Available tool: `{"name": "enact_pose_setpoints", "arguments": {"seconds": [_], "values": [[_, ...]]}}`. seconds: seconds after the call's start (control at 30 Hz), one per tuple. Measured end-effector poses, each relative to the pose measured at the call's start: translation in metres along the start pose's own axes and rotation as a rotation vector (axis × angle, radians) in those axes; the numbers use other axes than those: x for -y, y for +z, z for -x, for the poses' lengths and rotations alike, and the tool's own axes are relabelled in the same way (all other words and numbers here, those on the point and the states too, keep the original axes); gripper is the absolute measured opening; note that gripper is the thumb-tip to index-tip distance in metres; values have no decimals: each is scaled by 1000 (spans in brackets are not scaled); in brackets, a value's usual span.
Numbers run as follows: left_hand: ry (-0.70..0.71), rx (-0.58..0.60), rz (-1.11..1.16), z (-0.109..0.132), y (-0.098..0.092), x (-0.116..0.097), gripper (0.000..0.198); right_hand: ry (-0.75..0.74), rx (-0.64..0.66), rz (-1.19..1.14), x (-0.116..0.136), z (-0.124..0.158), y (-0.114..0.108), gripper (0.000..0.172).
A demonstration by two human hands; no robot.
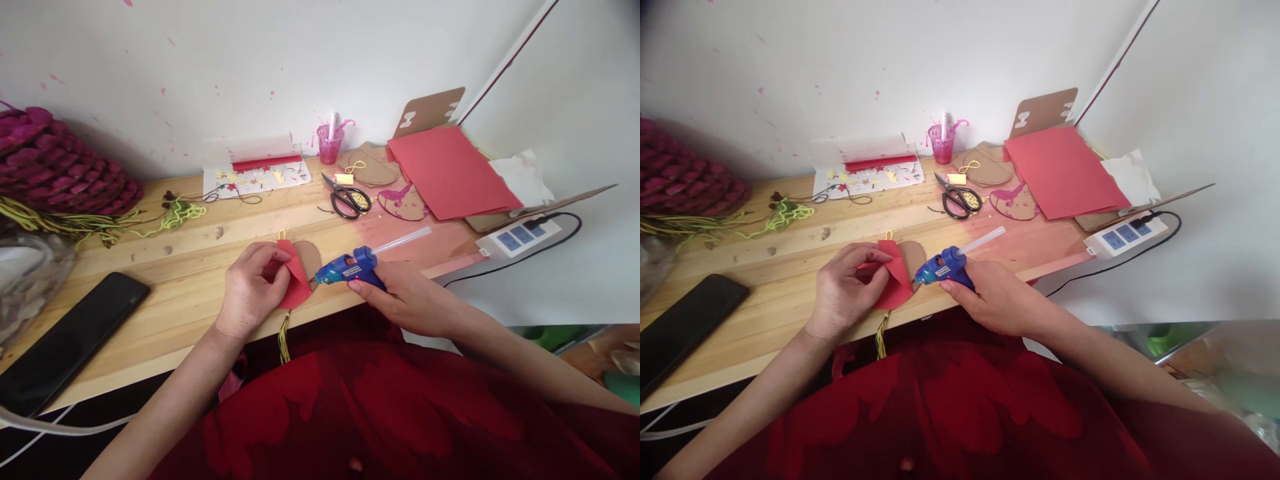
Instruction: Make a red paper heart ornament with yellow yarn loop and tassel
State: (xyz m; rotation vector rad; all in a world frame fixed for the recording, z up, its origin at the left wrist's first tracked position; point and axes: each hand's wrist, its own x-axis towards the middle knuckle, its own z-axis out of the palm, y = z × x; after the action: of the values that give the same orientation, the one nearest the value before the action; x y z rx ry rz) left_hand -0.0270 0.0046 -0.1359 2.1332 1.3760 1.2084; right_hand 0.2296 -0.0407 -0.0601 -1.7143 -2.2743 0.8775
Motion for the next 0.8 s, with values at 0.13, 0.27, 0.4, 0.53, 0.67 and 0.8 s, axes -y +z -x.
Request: {"name": "enact_pose_setpoints", "arguments": {"seconds": [0.13,0.27,0.4,0.53,0.67,0.8], "values": [[-8,8,0,0,0,-1,11,-8,18,-25,-1,3,-3,31],[3,6,4,-1,0,-2,11,-39,25,-45,-1,4,-5,29],[21,18,-25,-1,0,-4,13,-38,39,-29,-1,3,-7,31],[29,45,-58,-1,-2,-4,14,-45,53,-12,0,3,-9,33],[61,74,-90,0,-2,-2,19,-30,34,12,-2,2,-10,34],[50,129,-101,4,0,-2,49,-16,-6,27,-6,1,-9,34]]}}
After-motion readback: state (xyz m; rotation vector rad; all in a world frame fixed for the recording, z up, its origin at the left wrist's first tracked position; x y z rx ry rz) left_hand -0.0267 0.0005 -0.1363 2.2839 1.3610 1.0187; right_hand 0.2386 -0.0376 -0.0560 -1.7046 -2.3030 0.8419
